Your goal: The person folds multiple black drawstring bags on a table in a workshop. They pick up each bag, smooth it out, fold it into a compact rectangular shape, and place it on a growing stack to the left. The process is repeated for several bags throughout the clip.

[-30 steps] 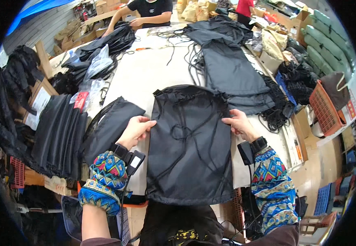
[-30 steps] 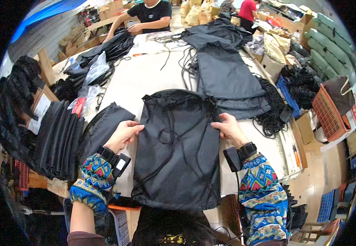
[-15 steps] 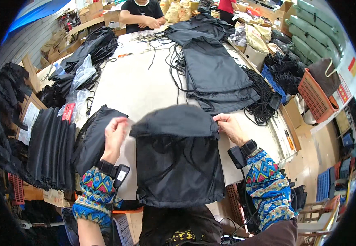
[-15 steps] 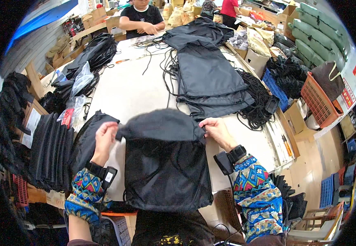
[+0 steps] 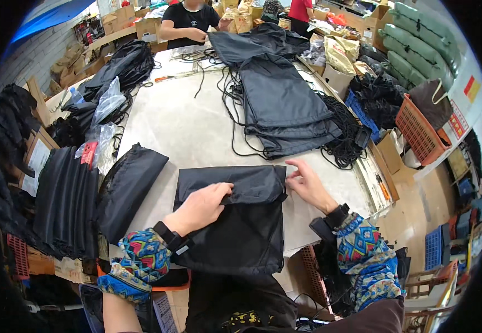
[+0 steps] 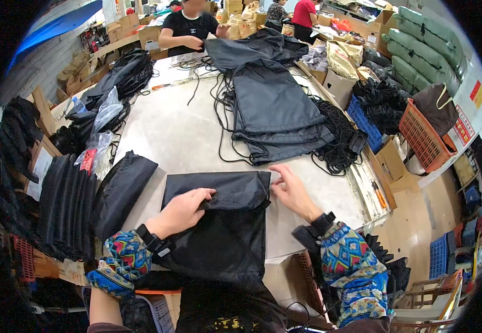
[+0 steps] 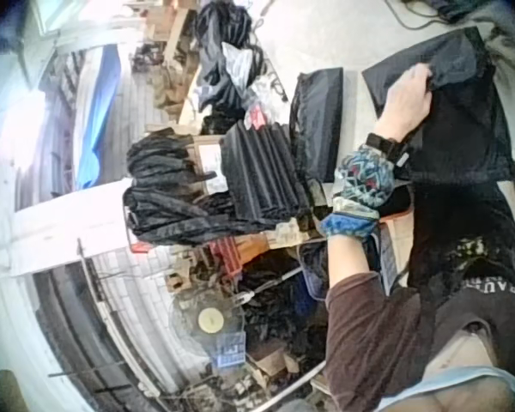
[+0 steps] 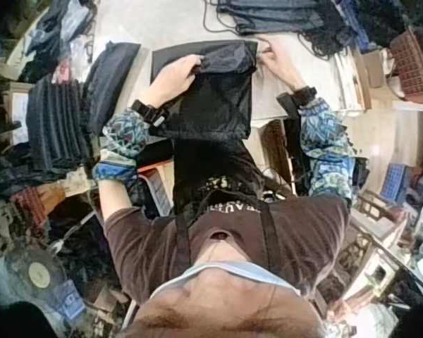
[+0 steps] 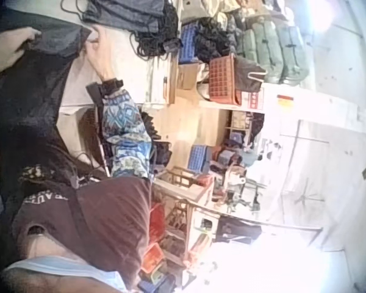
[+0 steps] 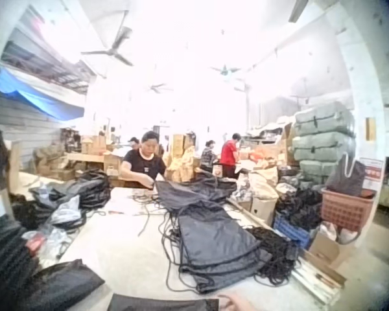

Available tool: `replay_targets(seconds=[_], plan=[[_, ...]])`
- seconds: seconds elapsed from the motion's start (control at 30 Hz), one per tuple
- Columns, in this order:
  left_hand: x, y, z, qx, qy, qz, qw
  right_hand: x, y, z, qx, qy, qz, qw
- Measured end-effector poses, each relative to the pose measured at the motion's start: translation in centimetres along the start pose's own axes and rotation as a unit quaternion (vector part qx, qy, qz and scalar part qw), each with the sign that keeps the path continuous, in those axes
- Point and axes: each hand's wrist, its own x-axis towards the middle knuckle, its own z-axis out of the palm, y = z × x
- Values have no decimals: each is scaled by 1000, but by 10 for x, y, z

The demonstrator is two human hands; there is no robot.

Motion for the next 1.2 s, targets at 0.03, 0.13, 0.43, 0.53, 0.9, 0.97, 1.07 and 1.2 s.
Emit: replay_targets(seconds=[0.03, 0.13, 0.43, 0.53, 0.9, 0.97, 1.07, 1.2], plan=[[-2, 0, 8, 11, -10, -7, 1000, -11, 0, -9, -57, -50, -45, 996], [-4, -4, 17, 108, -11, 70, 992, -42, -14, -28, -202, -200, -137, 949], [-11, -7, 18, 216, -83, 83, 969, -101, -50, 19, -408, -235, -439, 766], [-19, 7, 17, 231, -102, 113, 961, -99, -68, 22, -233, -173, -468, 835], [-79, -8, -30, -433, -38, -172, 884, -80, -21, 62, 377, 32, 234, 895], [-106, -22, -15, -604, 70, -169, 776, -71, -29, 63, 389, 35, 256, 884], [-121, -23, -5, -295, 116, -179, 931, -69, -29, 61, 349, 42, 255, 901], [-98, 5, 32, -249, 298, -292, 874, -64, -20, 67, 295, 86, 216, 927]])
